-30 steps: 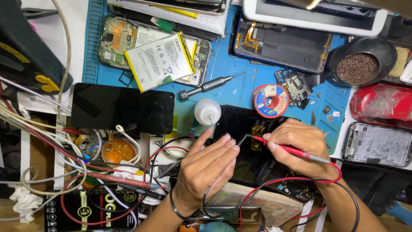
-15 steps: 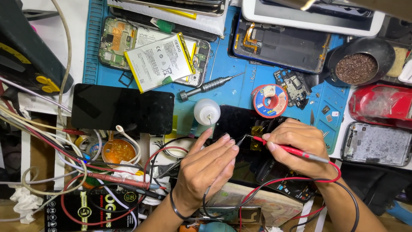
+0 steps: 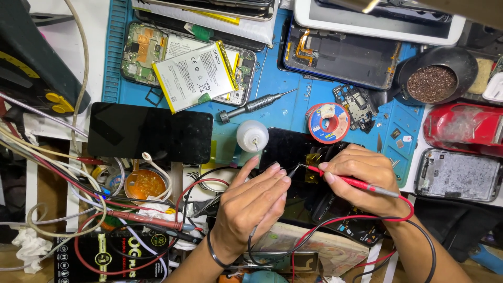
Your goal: Soldering thin wires onto a mobile phone screen assembly and testing connections with a multimeter.
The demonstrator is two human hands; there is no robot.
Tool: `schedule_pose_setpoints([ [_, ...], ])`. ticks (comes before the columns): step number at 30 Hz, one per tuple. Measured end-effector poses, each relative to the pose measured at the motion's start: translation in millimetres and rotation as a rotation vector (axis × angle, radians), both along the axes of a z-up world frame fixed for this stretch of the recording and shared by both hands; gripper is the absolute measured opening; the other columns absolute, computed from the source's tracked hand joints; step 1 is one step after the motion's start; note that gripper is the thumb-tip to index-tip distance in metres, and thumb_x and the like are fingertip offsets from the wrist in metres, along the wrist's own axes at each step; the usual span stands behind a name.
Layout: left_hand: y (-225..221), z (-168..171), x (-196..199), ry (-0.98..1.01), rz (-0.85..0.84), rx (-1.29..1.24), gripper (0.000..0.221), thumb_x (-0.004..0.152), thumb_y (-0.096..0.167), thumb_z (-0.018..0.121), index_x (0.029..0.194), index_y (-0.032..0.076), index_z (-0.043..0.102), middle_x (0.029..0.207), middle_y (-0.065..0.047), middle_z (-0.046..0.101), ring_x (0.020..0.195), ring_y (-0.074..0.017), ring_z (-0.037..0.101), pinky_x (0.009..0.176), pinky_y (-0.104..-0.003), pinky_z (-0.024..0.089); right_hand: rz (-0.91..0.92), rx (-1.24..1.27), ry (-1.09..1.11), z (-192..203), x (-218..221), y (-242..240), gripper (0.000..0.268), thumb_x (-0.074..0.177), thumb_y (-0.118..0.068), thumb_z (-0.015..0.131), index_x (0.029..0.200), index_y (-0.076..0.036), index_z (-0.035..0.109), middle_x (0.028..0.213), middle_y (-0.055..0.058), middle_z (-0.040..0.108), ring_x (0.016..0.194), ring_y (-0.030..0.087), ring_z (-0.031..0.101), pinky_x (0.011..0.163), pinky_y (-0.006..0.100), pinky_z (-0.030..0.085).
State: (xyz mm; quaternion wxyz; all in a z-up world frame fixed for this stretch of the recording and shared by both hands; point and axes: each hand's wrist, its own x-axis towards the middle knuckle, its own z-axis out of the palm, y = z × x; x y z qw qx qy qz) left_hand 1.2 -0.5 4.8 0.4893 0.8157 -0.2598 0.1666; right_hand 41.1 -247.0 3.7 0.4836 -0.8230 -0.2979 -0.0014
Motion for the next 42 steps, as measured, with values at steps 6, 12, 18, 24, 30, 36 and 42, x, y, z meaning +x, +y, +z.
schedule_pose_setpoints([
  [6, 1.0, 1.4, 0.1, 0.011, -0.014, -0.001, 0.019, 0.090, -0.008, 0.071, 0.109, -0.005, 0.071, 0.106, -0.021, 0.078, 0.105, -0.0348, 0.078, 0.106, -0.058, 0.053, 0.000, 0.000, -0.001, 0.3, -0.1, 0.2, 0.011, 0.090, -0.003, 0.067, 0.079, -0.001, 0.067, 0.078, 0.012, 0.075, 0.072, 0.024, 0.076, 0.071, 0.032, 0.056],
  [12, 0.8, 1.3, 0.5, 0.001, -0.010, 0.006, 0.019, 0.090, -0.009, 0.072, 0.108, -0.005, 0.071, 0.106, -0.021, 0.078, 0.105, -0.0343, 0.078, 0.105, -0.057, 0.053, 0.002, -0.003, -0.002, 1.5, 0.3, 0.5, 0.010, 0.089, -0.002, 0.068, 0.079, -0.001, 0.067, 0.078, 0.012, 0.075, 0.072, 0.024, 0.076, 0.071, 0.032, 0.057],
  [18, 0.6, 1.7, 0.5, 0.005, -0.008, 0.006, 0.018, 0.090, -0.008, 0.072, 0.108, -0.005, 0.072, 0.106, -0.021, 0.078, 0.105, -0.0344, 0.078, 0.106, -0.057, 0.053, 0.008, -0.008, -0.002, 2.6, 1.1, 1.4, 0.012, 0.090, -0.004, 0.067, 0.078, -0.002, 0.065, 0.075, 0.011, 0.073, 0.072, 0.025, 0.077, 0.072, 0.032, 0.056],
  [24, 0.6, -2.3, -1.3, -0.013, -0.006, 0.011, 0.017, 0.093, -0.005, 0.069, 0.110, -0.004, 0.072, 0.108, -0.020, 0.078, 0.106, -0.0341, 0.078, 0.107, -0.056, 0.052, 0.006, -0.005, -0.005, 4.5, 1.3, 1.9, 0.014, 0.092, -0.005, 0.066, 0.078, -0.003, 0.066, 0.073, 0.009, 0.072, 0.073, 0.024, 0.077, 0.073, 0.033, 0.055],
  [30, 0.1, -1.4, -3.1, -0.014, -0.014, 0.009, 0.017, 0.094, -0.002, 0.067, 0.110, -0.005, 0.073, 0.109, -0.019, 0.077, 0.107, -0.0341, 0.077, 0.109, -0.057, 0.050, 0.014, 0.008, -0.022, 7.1, 1.4, 2.2, 0.016, 0.094, -0.007, 0.064, 0.079, -0.003, 0.066, 0.073, 0.009, 0.071, 0.074, 0.024, 0.078, 0.073, 0.033, 0.055],
  [36, 1.5, 0.4, -6.5, -0.021, -0.013, 0.010, 0.018, 0.095, -0.002, 0.065, 0.111, -0.005, 0.072, 0.110, -0.019, 0.077, 0.107, -0.0349, 0.076, 0.110, -0.057, 0.049, -0.001, -0.002, -0.022, 5.3, -3.1, 1.3, 0.014, 0.094, -0.006, 0.064, 0.081, -0.003, 0.067, 0.075, 0.008, 0.072, 0.079, 0.025, 0.078, 0.076, 0.033, 0.055],
  [42, 0.5, -1.1, -8.4, -0.032, 0.011, -0.041, 0.017, 0.095, 0.003, 0.066, 0.109, -0.002, 0.074, 0.106, -0.019, 0.078, 0.106, -0.0338, 0.076, 0.110, -0.055, 0.047, -0.002, 0.066, -0.018, -0.4, -1.0, 0.5, 0.015, 0.095, -0.006, 0.067, 0.081, -0.002, 0.071, 0.076, 0.011, 0.075, 0.070, 0.027, 0.074, 0.069, 0.035, 0.054],
])
